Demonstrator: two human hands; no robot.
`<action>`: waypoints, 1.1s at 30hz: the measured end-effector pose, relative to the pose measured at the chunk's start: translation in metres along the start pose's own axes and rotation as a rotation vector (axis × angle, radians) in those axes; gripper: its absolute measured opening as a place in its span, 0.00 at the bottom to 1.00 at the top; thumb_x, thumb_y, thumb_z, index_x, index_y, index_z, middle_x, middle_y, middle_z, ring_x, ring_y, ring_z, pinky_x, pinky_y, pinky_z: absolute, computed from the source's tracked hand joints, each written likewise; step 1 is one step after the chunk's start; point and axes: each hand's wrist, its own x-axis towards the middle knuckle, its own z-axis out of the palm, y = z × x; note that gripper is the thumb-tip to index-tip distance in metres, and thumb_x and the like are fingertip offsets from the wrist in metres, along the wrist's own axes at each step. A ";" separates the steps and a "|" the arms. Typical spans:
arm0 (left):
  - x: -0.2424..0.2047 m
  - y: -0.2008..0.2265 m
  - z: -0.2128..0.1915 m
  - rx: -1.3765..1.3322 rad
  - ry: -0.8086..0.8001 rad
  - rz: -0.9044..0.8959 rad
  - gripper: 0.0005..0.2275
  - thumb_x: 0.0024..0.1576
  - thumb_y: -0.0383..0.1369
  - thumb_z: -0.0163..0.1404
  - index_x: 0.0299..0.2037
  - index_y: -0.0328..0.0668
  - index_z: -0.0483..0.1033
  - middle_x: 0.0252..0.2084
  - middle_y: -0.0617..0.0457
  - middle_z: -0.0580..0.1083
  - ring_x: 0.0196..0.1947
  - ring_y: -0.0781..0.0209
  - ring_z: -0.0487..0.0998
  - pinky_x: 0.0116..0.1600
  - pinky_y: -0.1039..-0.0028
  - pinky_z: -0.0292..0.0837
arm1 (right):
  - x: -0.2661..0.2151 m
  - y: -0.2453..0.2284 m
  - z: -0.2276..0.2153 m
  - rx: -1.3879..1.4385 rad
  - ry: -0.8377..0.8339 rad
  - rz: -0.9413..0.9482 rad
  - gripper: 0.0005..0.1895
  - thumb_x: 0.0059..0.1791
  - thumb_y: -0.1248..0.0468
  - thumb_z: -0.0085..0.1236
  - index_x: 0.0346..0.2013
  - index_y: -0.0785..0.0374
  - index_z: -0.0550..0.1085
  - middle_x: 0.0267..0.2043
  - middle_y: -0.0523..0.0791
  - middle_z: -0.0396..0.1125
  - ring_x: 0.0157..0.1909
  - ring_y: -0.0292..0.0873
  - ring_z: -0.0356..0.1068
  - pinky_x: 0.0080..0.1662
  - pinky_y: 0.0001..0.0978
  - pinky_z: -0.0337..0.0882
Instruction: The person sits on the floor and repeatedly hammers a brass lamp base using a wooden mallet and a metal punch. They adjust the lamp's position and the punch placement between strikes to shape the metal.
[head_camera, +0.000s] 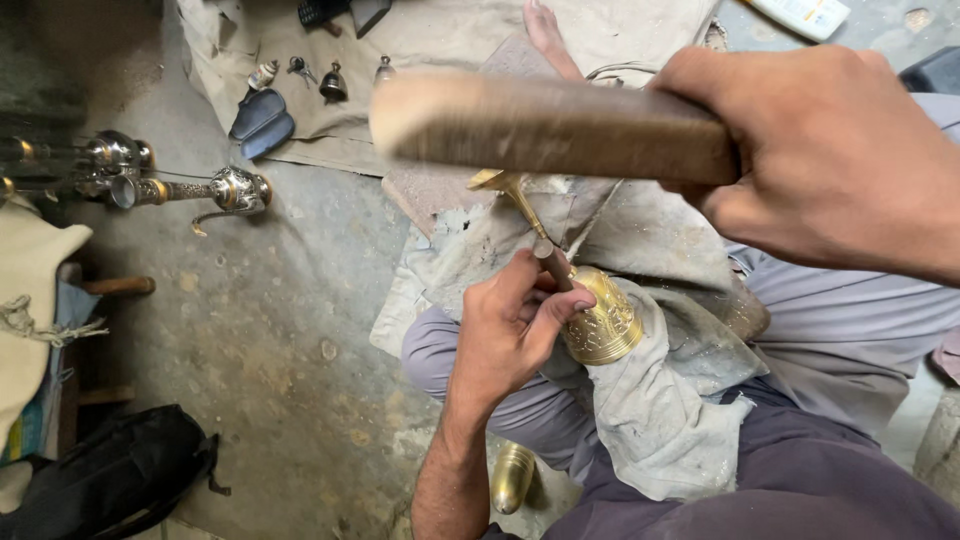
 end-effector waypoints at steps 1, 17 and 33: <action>0.000 0.000 0.000 0.030 0.003 0.002 0.13 0.59 0.31 0.61 0.37 0.28 0.71 0.30 0.47 0.79 0.30 0.68 0.83 0.32 0.78 0.76 | 0.000 0.000 0.002 0.033 -0.035 0.024 0.24 0.43 0.57 0.66 0.53 0.56 0.74 0.35 0.48 0.73 0.37 0.53 0.75 0.39 0.45 0.73; -0.003 -0.006 0.000 -0.084 -0.047 -0.059 0.10 0.59 0.31 0.60 0.39 0.29 0.75 0.33 0.48 0.81 0.34 0.68 0.84 0.36 0.78 0.81 | 0.010 0.000 0.004 -0.077 -0.079 -0.164 0.32 0.38 0.63 0.61 0.58 0.55 0.69 0.31 0.47 0.72 0.37 0.54 0.75 0.38 0.49 0.72; 0.000 -0.008 -0.004 -0.002 -0.025 -0.069 0.13 0.58 0.35 0.62 0.39 0.30 0.75 0.30 0.50 0.80 0.29 0.69 0.82 0.31 0.78 0.77 | 0.012 -0.005 0.003 -0.037 0.060 -0.194 0.30 0.38 0.62 0.63 0.56 0.55 0.74 0.34 0.46 0.72 0.36 0.53 0.74 0.39 0.47 0.73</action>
